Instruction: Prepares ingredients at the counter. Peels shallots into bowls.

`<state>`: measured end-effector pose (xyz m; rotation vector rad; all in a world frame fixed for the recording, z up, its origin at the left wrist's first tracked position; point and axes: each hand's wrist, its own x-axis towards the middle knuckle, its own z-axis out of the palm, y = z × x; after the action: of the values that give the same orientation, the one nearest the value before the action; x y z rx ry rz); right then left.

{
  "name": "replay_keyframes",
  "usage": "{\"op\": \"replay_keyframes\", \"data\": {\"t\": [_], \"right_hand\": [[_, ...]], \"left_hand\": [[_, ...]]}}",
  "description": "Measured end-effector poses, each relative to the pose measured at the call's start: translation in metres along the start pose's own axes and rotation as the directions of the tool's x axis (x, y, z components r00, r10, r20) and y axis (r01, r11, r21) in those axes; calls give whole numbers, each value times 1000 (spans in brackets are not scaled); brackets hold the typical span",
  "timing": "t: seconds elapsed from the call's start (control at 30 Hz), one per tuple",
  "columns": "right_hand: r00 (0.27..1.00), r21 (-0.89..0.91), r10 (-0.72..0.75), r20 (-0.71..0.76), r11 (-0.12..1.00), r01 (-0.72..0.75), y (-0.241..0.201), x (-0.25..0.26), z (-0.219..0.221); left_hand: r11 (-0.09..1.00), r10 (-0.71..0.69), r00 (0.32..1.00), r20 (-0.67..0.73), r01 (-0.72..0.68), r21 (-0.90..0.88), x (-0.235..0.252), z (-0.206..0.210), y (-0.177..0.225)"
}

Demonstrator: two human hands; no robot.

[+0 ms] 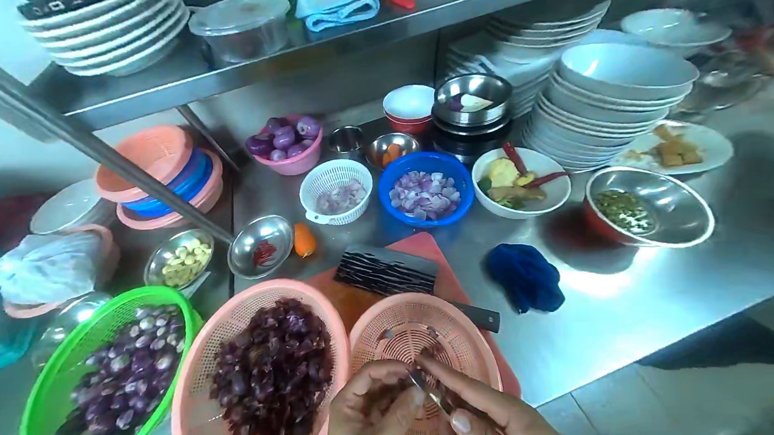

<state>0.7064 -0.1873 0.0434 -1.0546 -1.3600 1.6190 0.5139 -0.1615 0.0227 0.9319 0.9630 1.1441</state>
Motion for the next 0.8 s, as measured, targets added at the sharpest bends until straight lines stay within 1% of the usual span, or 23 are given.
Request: {"op": "replay_keyframes", "data": {"t": [0.1, 0.2, 0.27, 0.37, 0.47, 0.57, 0.63, 0.7, 0.73, 0.8], "right_hand": [[1000, -18, 4, -17, 1000, -4, 0, -2, 0], [1000, -18, -25, -13, 1000, 25, 2, -4, -2], [999, -11, -34, -11, 999, 34, 1, -5, -1], [1000, 15, -26, -15, 1000, 26, -1, -7, 2], [1000, 35, -26, -17, 999, 26, -4, -10, 5], [998, 80, -34, -49, 996, 38, -4, -11, 9], [997, 103, -44, -58, 993, 50, -2, -11, 10], [998, 127, -36, -59, 991, 44, -1, -10, 10], [998, 151, -24, -52, 988, 32, -2, -9, 9], [999, 219, 17, -27, 976, -11, -2, -7, 7]], "left_hand": [[1000, 11, 1000, 20, -10, -17, 3, 1, 0], [998, 15, 999, 39, -12, -53, 3, 0, -2], [998, 19, 1000, 25, -17, -62, 2, 1, -2], [996, 49, 998, -46, -52, -72, -3, 7, -2], [993, 119, 991, -68, -121, -18, -9, 8, -1], [971, 239, 971, -14, -238, 34, -13, 7, -1], [958, 282, 959, 0, -282, 47, -13, 7, 0], [961, 274, 962, -4, -273, 43, -12, 7, -1], [968, 248, 969, -6, -248, 22, -11, 6, -3], [983, 152, 988, 29, -148, -104, -8, 2, -9]]}}
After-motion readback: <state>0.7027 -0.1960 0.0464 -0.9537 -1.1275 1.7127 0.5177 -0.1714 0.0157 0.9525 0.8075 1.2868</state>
